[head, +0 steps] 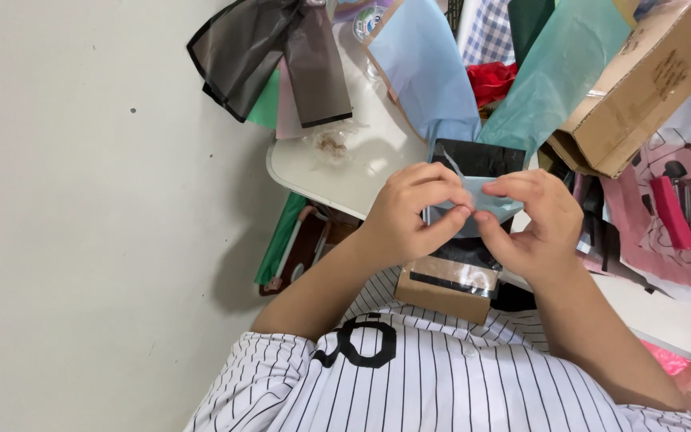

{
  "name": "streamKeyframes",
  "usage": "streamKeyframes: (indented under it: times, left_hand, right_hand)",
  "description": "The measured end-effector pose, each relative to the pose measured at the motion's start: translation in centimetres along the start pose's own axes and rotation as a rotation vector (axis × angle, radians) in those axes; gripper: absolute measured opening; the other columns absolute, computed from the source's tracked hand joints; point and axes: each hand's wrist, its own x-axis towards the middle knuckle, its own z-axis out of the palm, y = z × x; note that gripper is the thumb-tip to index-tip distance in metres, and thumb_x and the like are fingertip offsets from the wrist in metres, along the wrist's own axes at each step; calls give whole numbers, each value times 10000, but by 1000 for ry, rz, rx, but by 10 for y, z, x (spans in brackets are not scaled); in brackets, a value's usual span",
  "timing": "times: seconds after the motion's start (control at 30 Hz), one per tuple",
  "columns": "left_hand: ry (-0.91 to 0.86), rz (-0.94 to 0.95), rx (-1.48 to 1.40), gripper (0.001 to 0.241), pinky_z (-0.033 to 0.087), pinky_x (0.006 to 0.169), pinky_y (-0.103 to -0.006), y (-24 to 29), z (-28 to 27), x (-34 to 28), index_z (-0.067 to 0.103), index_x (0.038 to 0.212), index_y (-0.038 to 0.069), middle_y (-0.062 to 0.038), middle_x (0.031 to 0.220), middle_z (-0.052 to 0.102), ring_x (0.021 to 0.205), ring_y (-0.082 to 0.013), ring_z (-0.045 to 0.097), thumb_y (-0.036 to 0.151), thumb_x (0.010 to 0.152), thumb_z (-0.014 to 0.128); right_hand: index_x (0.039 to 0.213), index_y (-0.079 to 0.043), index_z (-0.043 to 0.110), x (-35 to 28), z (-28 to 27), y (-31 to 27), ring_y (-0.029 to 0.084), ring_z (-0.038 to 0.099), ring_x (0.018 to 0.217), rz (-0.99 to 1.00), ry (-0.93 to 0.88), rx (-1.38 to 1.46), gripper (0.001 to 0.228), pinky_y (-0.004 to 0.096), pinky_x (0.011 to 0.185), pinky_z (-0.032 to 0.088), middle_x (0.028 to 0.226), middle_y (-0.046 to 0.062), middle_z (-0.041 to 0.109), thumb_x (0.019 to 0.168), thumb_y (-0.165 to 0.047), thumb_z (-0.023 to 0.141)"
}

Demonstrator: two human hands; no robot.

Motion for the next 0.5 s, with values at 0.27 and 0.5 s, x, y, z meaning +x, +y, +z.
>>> streamKeyframes:
  times: [0.27,0.5]
  left_hand:
    - [-29,179,180,93,473,726,-320,7,5,-7,696,788,169,18,906,676,871,-234,697,191,879,693]
    - [-49,111,258,86,502,825,-299,-16,23,-37,673,885,265,97,1020,631,987,-169,672,351,885,681]
  right_hand:
    - [1055,-42,804,13,9,0,291,659,743,-57,-39,-89,172,375,713,502,959,91,728,904,-8,728]
    - [985,-52,812,-16,6,13,293,676,729,137,6,-88,102,381,746,519,847,66,745,937,23,763]
